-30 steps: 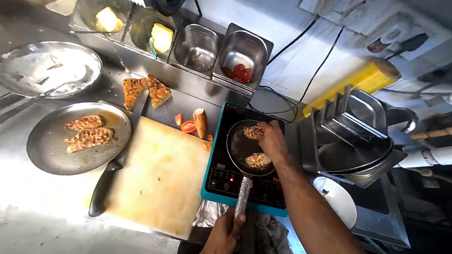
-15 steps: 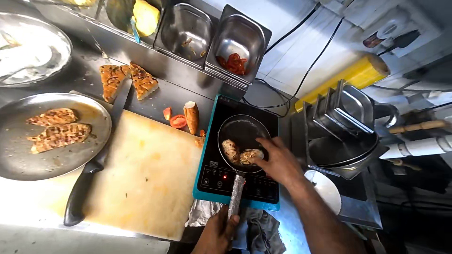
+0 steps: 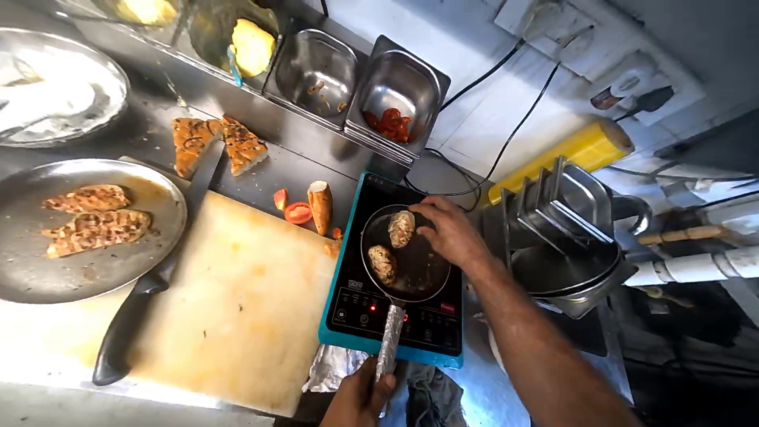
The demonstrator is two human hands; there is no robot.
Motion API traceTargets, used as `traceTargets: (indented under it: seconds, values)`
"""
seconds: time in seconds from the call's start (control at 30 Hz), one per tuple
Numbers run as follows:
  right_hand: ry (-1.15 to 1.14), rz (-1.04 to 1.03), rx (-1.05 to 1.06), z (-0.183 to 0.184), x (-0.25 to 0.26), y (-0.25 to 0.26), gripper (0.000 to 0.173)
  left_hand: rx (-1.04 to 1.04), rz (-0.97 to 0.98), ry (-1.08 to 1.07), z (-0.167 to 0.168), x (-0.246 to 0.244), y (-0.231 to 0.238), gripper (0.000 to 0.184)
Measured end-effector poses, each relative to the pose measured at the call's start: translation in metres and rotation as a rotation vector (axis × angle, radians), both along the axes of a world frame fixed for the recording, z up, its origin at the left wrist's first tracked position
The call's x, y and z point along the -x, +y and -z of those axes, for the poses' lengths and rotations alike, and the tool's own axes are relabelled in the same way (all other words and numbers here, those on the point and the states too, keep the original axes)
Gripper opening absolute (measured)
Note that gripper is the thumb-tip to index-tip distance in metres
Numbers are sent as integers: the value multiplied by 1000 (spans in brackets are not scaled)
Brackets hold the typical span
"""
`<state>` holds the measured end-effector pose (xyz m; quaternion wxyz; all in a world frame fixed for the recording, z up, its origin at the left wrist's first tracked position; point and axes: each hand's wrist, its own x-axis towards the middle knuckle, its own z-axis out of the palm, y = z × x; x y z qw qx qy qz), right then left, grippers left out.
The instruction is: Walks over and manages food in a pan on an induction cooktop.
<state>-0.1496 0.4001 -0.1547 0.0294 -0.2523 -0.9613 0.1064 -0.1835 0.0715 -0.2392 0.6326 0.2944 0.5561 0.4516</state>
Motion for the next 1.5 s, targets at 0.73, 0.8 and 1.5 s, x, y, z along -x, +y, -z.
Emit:
traceTargets:
  seconds: [0.73, 0.8, 1.5]
  values:
    - [-149, -404, -54, -6, -40, -40, 29, -46, -49, 10, 7, -1, -3, 35]
    - [-177, -523, -116, 4, -25, -44, 39, -36, -39, 20, 6, 0, -3, 36]
    - [-214, 159, 255, 12, -67, -60, 57, -17, -75, 124, 1, 14, -11, 41]
